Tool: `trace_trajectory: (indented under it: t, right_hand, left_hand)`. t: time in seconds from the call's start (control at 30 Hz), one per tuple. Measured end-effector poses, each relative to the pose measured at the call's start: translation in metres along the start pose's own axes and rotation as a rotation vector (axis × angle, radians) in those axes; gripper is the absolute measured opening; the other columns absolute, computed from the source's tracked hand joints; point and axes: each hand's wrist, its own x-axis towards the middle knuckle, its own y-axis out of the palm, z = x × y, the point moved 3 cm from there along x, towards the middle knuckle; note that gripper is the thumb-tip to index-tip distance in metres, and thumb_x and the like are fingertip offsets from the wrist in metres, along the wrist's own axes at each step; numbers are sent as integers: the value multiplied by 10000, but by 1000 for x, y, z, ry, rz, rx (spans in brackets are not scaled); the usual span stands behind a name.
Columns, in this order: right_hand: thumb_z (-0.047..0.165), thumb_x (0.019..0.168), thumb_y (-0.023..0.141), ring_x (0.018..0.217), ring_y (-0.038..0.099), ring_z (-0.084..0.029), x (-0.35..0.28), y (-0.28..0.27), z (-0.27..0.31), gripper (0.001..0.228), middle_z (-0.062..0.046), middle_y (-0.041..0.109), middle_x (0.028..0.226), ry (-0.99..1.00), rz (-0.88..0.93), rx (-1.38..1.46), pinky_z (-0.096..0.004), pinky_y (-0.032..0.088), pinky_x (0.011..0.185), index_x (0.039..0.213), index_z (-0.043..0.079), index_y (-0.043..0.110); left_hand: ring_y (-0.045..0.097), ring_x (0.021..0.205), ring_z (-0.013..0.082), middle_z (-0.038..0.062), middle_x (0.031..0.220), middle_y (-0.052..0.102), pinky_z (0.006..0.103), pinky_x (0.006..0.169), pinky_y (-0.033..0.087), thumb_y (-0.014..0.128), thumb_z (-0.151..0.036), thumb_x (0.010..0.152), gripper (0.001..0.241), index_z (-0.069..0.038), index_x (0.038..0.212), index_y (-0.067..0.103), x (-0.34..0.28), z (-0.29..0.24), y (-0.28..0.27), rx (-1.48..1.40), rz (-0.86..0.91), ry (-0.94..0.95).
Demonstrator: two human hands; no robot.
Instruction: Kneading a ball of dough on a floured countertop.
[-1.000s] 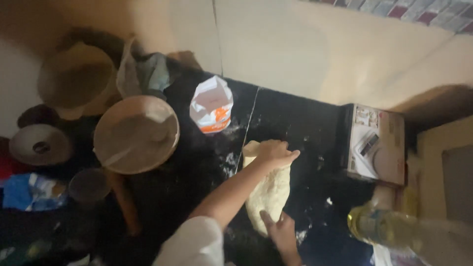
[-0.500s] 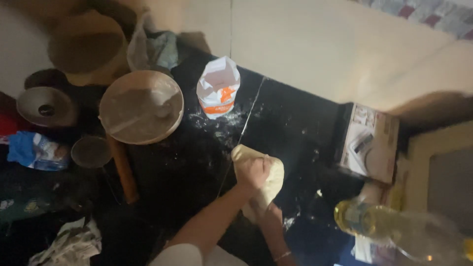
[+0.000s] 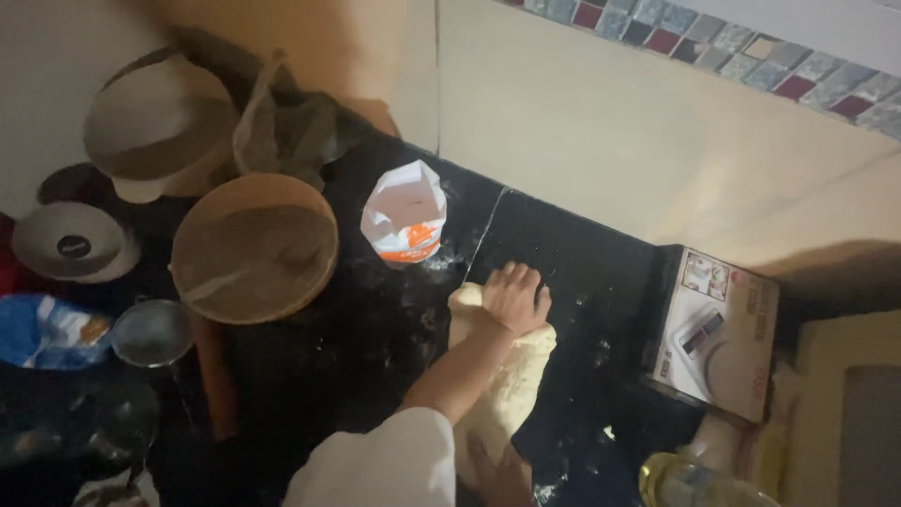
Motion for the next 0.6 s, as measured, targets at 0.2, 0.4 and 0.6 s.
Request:
trace_trajectory:
  t: [0.2,0.4,0.6]
  right_hand:
    - [500,746,773,1196,749,-188,14,14,-26,635,-46,797,1236,-42,109,97,-312,603,967,1327,251,707]
    - [234,783,820,778,789,-259,-60,-50,67,434,-204,840,930,87,6,323,-346,611,709,1119,-37,776]
    - [279,881,743,615,687,-222,-89,-73,107,338,-151,777,738,49,81,206,-316,537,614,1016,-29,772]
  left_hand:
    - [582,818,287,96,830,619,445,750,484,639,-311,878,255,-75,781,657,38,9,28,-53,-4,101]
    - [587,919,279,62,930,646,501,867,431,570,-468,932,363,-158,790,693,28,0,12,-213,400,30]
    - [595,920,270,9,910,640,501,822,416,557,-529,905,385,-193,832,731,-51,-21,-61,-224,794,170]
